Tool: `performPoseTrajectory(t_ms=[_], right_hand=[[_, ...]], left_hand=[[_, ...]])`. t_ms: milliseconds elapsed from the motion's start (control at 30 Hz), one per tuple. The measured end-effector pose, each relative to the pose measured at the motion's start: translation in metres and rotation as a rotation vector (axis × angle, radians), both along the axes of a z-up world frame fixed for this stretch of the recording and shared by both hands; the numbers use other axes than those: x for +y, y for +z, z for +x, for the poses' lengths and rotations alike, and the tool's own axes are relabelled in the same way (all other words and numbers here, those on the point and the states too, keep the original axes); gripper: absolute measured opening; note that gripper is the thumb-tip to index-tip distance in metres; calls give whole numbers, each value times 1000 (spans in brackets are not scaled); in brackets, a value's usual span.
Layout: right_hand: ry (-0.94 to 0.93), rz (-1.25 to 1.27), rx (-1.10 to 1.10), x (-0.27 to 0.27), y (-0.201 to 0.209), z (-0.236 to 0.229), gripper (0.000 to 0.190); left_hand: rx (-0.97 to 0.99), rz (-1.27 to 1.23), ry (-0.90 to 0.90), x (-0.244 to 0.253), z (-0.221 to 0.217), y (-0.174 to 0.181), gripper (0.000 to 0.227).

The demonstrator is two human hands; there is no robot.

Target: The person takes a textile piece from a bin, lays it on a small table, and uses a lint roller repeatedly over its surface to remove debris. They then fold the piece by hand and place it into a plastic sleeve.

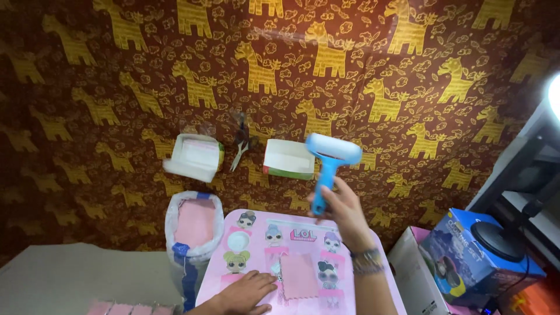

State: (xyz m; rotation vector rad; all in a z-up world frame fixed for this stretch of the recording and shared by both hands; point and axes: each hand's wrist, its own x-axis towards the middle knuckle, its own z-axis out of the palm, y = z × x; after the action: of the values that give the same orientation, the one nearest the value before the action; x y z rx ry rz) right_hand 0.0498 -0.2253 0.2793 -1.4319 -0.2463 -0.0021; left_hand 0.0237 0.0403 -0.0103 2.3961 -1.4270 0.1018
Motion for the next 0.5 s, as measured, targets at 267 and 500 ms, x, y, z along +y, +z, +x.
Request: performPoseTrajectory(t_ms=[267, 500], right_hand=[[189, -83, 136, 47, -23, 62, 33], [246, -25, 182, 47, -62, 91, 37]], left_hand=[[34, -12, 30, -2, -7, 12, 56], [71, -7, 75, -4, -7, 14, 56]])
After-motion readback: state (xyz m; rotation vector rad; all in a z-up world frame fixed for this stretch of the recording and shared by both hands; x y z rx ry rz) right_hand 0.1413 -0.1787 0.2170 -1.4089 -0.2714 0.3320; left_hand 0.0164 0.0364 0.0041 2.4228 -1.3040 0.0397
